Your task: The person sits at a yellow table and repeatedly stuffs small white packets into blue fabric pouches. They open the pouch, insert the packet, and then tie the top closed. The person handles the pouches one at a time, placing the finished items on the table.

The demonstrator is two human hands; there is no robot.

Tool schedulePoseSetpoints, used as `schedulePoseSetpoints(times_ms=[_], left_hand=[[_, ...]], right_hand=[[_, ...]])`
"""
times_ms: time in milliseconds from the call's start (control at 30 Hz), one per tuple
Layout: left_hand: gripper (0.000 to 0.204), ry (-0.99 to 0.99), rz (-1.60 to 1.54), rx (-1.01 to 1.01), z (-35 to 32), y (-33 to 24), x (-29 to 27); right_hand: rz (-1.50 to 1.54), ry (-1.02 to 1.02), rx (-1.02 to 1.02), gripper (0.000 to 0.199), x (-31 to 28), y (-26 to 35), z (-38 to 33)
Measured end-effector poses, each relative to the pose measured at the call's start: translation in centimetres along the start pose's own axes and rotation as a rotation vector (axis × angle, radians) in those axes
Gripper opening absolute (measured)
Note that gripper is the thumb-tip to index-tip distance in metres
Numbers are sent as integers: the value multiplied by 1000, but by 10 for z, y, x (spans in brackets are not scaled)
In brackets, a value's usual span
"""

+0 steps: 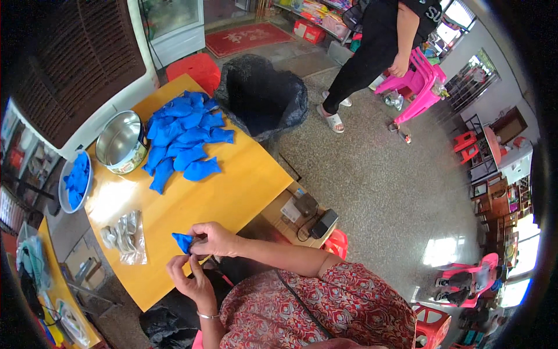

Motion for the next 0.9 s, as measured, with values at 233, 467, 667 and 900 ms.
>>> schedulePoseSetpoints(times_ms=[233, 467, 667, 900], left_hand=[[6, 49, -355, -282, 2, 14, 1], [4, 90, 135, -32, 5, 4, -6], [11, 9, 5, -119, -5, 7, -2], [14, -19, -7, -133, 4, 7, -3]], right_hand=[[-88, -122, -108, 24, 13, -9, 9], [1, -185, -80, 24, 21, -18, 11], [-289, -226, -200, 23, 28, -8, 10], [-27, 155, -193, 40, 10, 3, 6]])
Point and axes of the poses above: each hand's wrist, its own z-axis towards the middle knuckle, its own x-axis out of the palm, y = z × x, the point moved 1 cm from there along z, towards the middle knuckle, and after that the axes turned 3 degrees about y, right-handed, at the moved point
